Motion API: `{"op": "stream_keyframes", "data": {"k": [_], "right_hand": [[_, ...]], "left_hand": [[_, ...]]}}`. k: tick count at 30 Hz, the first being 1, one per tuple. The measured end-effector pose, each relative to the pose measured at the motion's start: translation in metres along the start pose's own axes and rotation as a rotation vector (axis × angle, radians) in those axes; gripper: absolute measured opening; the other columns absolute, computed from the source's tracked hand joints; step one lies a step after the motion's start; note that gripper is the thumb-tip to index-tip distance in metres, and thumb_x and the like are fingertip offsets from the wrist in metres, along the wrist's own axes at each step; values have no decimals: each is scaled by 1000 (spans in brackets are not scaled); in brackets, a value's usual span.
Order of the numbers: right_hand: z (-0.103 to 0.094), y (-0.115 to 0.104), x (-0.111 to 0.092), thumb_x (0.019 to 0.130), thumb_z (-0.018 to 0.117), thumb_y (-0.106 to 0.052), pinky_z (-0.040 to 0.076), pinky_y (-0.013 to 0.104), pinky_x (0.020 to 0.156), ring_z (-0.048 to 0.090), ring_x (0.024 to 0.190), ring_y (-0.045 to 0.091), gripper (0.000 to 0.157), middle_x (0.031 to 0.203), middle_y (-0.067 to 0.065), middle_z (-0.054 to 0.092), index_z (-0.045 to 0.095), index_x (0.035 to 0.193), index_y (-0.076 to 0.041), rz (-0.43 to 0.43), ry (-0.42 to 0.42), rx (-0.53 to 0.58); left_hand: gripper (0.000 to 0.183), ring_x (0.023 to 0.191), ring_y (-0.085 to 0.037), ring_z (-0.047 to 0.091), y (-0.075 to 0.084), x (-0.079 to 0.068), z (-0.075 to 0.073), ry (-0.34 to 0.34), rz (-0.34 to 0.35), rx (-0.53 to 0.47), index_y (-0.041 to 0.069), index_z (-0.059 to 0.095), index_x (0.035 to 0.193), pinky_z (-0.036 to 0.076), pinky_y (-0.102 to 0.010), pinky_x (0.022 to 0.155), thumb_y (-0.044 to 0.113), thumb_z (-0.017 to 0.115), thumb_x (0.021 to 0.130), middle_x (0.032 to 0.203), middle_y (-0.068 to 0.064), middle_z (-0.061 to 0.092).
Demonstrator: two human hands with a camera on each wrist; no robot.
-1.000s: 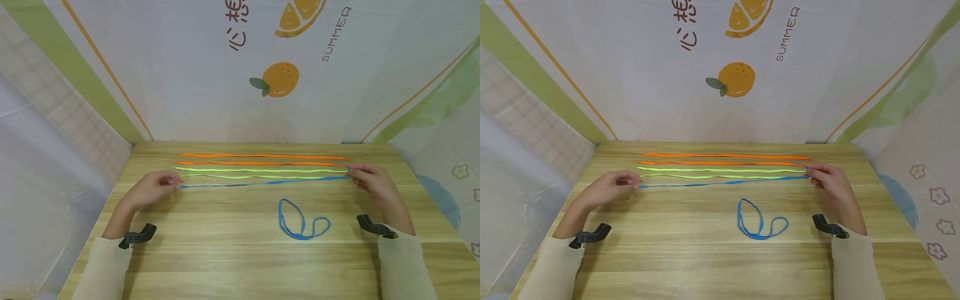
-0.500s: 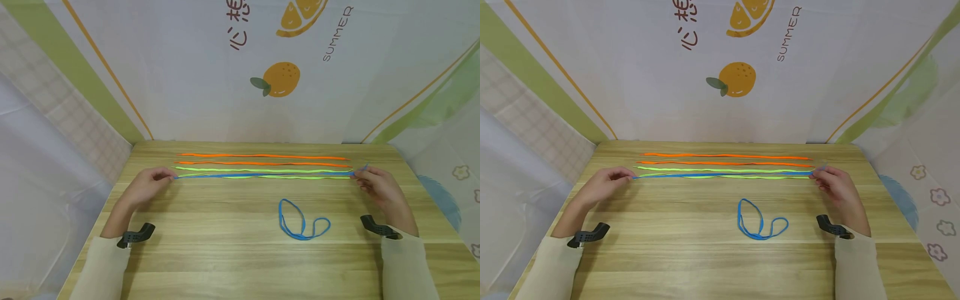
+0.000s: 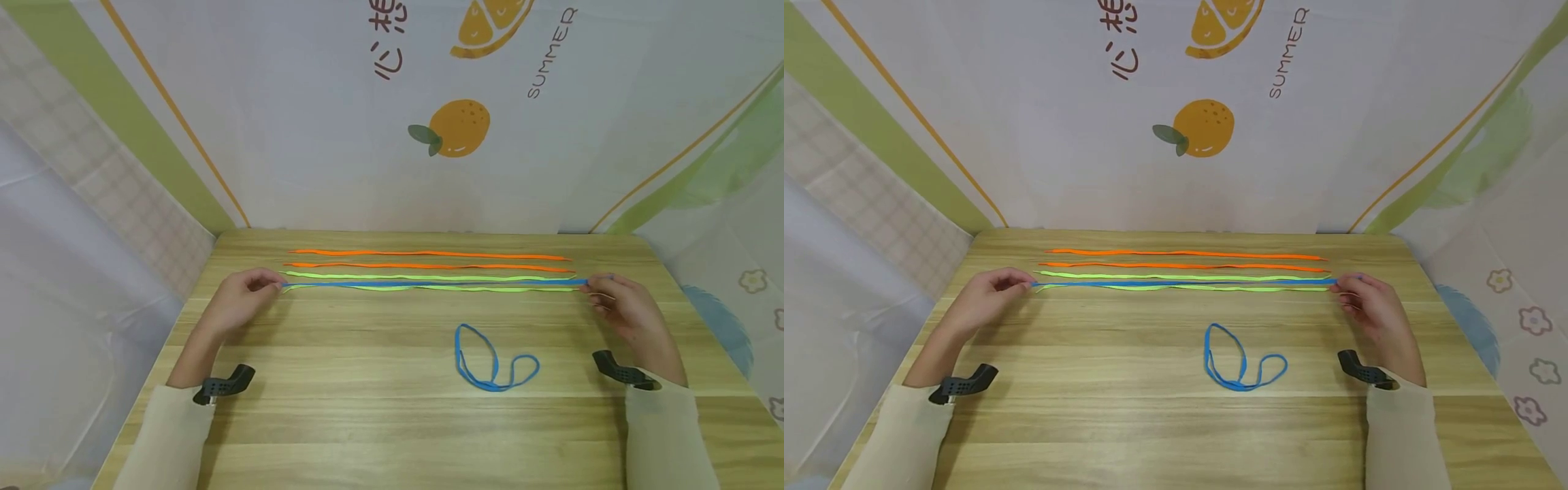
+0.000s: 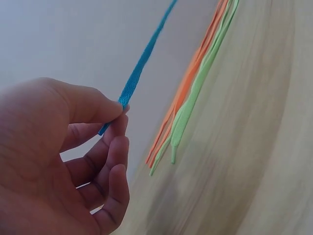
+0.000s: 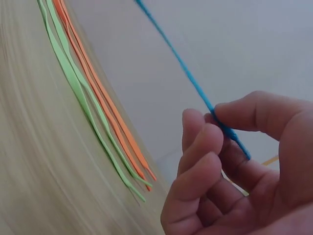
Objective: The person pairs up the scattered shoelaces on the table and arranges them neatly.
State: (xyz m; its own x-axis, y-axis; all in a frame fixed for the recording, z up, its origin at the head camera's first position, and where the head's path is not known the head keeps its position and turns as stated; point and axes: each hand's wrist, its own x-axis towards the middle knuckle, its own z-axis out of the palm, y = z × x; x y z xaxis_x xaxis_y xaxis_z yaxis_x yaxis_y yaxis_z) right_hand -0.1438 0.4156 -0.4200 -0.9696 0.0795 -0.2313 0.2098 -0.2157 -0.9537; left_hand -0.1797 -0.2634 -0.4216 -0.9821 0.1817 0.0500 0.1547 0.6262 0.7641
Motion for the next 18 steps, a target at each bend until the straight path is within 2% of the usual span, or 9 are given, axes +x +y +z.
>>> {"op": "stream_keyframes", "data": {"k": [3,6,13,18], "right_hand": [[-1,1,0,111,65,-6,53,20,63,65,75,9,25,91,-1,79,83,95,-11,8,30,-39],[-1,3,1,109,68,-6,53,20,61,64,72,8,24,88,-3,78,83,91,-14,10,65,-127],[0,11,6,106,71,-13,52,19,62,62,71,4,20,81,-11,74,81,91,-21,10,138,-475],[0,16,10,106,68,-19,52,19,64,60,72,1,16,82,-17,75,81,101,-12,-3,163,-652]], "left_hand": [[25,100,-25,64,-2,1,2,3,-9,13,4,78,121,51,-36,83,23,65,111,115,-15,77],[25,103,-26,65,-3,2,4,5,-23,25,3,78,120,51,-38,85,23,67,111,117,-15,77],[21,106,-33,68,-6,4,11,24,-75,56,3,79,117,49,-41,85,20,71,108,115,-17,78],[20,104,-34,70,-9,4,14,41,-96,86,2,79,115,49,-41,83,18,72,106,111,-17,79]]}}
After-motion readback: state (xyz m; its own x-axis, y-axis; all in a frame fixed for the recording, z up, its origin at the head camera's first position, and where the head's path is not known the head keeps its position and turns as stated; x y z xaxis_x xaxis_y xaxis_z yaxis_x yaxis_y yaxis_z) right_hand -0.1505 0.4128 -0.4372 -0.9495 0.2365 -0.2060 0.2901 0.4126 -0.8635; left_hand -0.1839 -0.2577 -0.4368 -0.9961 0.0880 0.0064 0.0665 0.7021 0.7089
